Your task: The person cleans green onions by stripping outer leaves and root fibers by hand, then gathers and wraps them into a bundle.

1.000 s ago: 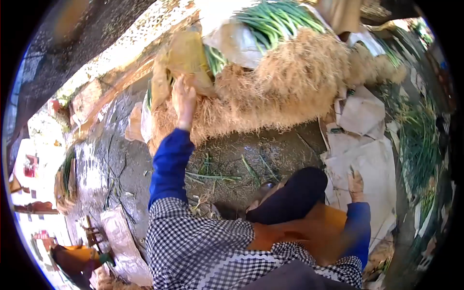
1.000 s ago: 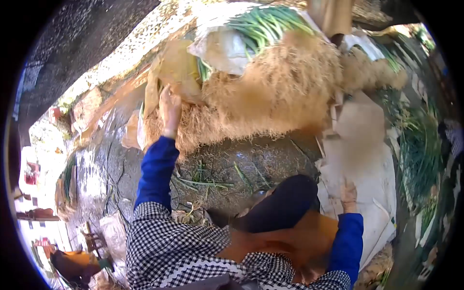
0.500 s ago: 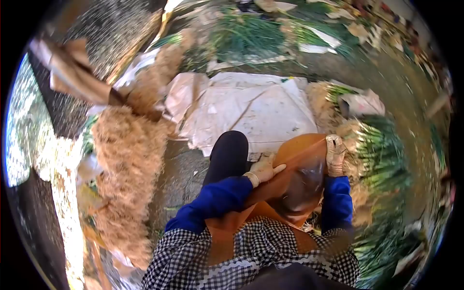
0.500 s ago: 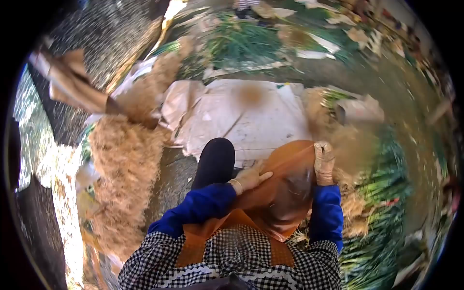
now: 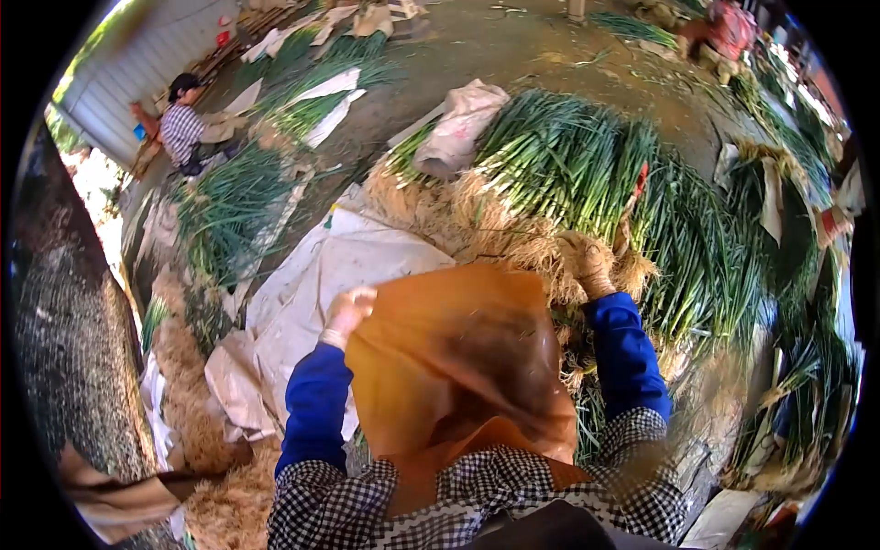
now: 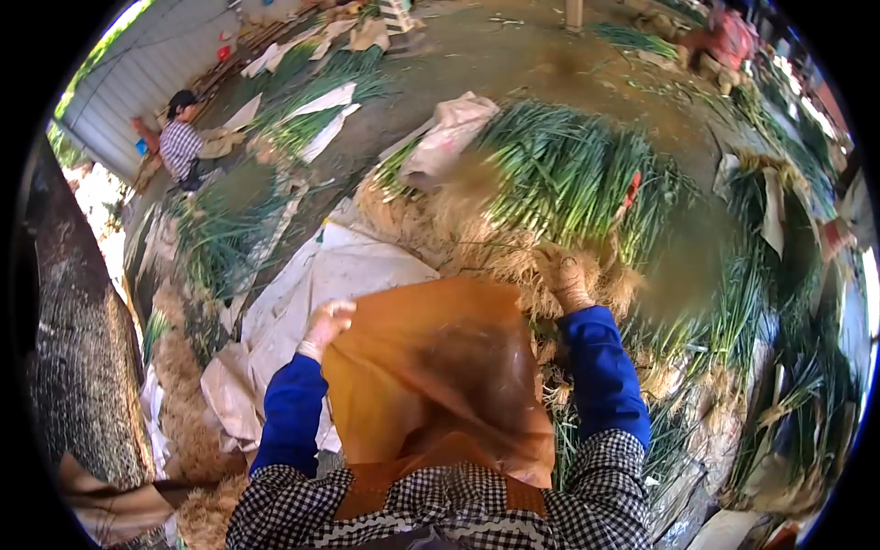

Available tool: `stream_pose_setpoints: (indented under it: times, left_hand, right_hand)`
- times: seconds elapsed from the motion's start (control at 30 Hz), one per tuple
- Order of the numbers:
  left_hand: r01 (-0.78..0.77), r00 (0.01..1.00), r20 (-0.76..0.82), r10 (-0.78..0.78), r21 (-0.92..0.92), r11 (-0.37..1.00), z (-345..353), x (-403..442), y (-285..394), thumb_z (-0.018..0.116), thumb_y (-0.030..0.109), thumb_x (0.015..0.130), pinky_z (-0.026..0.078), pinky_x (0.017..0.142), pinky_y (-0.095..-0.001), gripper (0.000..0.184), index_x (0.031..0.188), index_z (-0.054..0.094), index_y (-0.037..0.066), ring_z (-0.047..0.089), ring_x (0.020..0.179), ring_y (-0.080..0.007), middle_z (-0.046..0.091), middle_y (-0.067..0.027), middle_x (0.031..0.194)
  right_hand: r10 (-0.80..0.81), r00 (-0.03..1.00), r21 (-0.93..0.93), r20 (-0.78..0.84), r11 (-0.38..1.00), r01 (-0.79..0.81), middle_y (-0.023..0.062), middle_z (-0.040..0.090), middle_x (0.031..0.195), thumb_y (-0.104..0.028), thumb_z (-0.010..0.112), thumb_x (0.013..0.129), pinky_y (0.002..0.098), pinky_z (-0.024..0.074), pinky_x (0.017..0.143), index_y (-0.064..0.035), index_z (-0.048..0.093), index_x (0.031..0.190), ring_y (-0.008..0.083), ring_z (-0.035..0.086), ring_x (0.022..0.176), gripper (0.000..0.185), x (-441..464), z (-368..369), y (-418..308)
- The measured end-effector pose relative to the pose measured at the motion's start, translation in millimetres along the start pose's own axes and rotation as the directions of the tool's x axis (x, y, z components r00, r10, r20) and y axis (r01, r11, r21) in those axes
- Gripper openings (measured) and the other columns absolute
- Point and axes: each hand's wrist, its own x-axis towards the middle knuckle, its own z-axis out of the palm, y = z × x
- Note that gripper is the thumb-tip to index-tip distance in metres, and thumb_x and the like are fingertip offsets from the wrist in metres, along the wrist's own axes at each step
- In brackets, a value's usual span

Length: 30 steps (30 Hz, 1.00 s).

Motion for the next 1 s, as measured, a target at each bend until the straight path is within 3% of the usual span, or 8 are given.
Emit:
stream_pose_setpoints:
  times: [0.07,0.17,0.27,0.33,0.43,0.6,0.83,1.0]
  left_hand:
    - [0.121,0.991,-0.129,-0.031,0.785,0.607,11,22,-39,0.064,0.01,0.07,0.044,0.086,-0.0358,0.04,0.109,0.058,0.004,0.057,0.096,-0.0278,0.06,-0.0143,0.103]
    - [-0.076,0.9,-0.269,0.344,0.679,0.73,51,76,-22,0.067,0.03,0.074,0.037,0.095,-0.0382,0.056,0.121,0.048,0.006,0.046,0.112,-0.0325,0.052,-0.0187,0.115]
    - [-0.38,0.848,-0.266,0.458,0.297,0.876,94,134,83,0.067,0.035,0.074,0.036,0.097,-0.0375,0.067,0.128,0.04,0.006,0.039,0.121,-0.0305,0.042,-0.0186,0.128]
    - [-0.066,0.998,-0.046,0.048,-0.603,0.795,126,161,148,0.069,0.037,0.073,0.024,0.106,-0.0343,0.092,0.141,0.013,0.009,0.013,0.134,-0.025,0.008,-0.013,0.147]
    - [0.102,0.994,0.069,-0.084,-0.322,0.941,200,226,139,0.072,0.031,0.071,0.028,0.102,-0.0336,0.09,0.137,0.019,0.002,0.028,0.126,-0.0264,0.028,-0.0154,0.138]
    - [0.143,0.972,0.209,0.109,-0.891,0.431,238,191,174,0.058,0.012,0.081,0.052,0.071,-0.0306,0.026,0.104,0.056,-0.001,0.062,0.082,-0.0188,0.063,-0.008,0.092]
    - [0.163,0.981,0.192,0.035,-0.902,0.4,275,120,177,0.056,0.013,0.082,0.046,0.086,-0.0308,0.033,0.113,0.055,0.004,0.055,0.101,-0.0187,0.059,-0.0082,0.107]
    - [0.187,0.977,0.207,-0.06,-0.679,0.709,226,139,112,0.067,0.019,0.074,0.033,0.099,-0.037,0.063,0.127,0.04,0.001,0.037,0.121,-0.0241,0.04,-0.0155,0.13]
  right_hand:
    - [-0.072,0.986,-0.031,-0.149,0.997,0.068,0.0127,0.06,0.098,-0.028,0.053,0.086,0.0345,0.0458,0.078,-0.0089,0.06,0.102,0.0267,0.058,0.091,0.026,10,18,35]
    - [0.142,0.836,0.291,-0.53,0.956,0.022,0.0102,0.059,0.104,-0.019,0.065,0.079,0.033,0.0451,0.083,-0.0052,0.055,0.112,0.0248,0.056,0.098,0.037,9,25,80]
    - [0.238,0.867,-0.051,-0.438,0.956,-0.288,0.0188,0.032,0.134,-0.028,0.075,0.067,0.0374,0.031,0.102,-0.0086,0.026,0.135,0.0265,0.033,0.125,0.086,-20,26,85]
    - [0.55,0.782,0.409,-0.292,0.811,-0.418,0.0209,0.015,0.142,-0.034,0.077,0.061,0.0405,0.0199,0.108,-0.0113,0.013,0.139,0.0271,0.021,0.131,0.104,-35,60,76]
    - [0.357,0.725,0.264,-0.589,0.933,-0.245,0.0198,0.021,0.141,-0.033,0.074,0.065,0.0416,0.0172,0.109,-0.0091,0.016,0.139,0.0275,0.022,0.131,0.097,-43,106,86]
    - [0.748,0.661,0.953,0.066,0.148,-0.263,0.0102,0.051,0.119,-0.011,0.058,0.071,0.0391,0.0462,0.088,-0.0059,0.046,0.123,0.0232,0.052,0.107,0.054,-11,-37,31]
    - [0.488,0.847,0.728,-0.211,0.657,-0.197,0.0099,0.055,0.111,-0.024,0.057,0.079,0.0335,0.0479,0.079,-0.0072,0.046,0.123,0.0196,0.055,0.091,0.048,-114,-154,41]
    - [0.378,0.925,-0.323,-0.034,0.872,-0.368,0.0062,0.061,0.107,-0.025,0.063,0.079,0.0235,0.0516,0.064,-0.0086,0.052,0.117,0.0145,0.06,0.074,0.044,-245,-63,158]
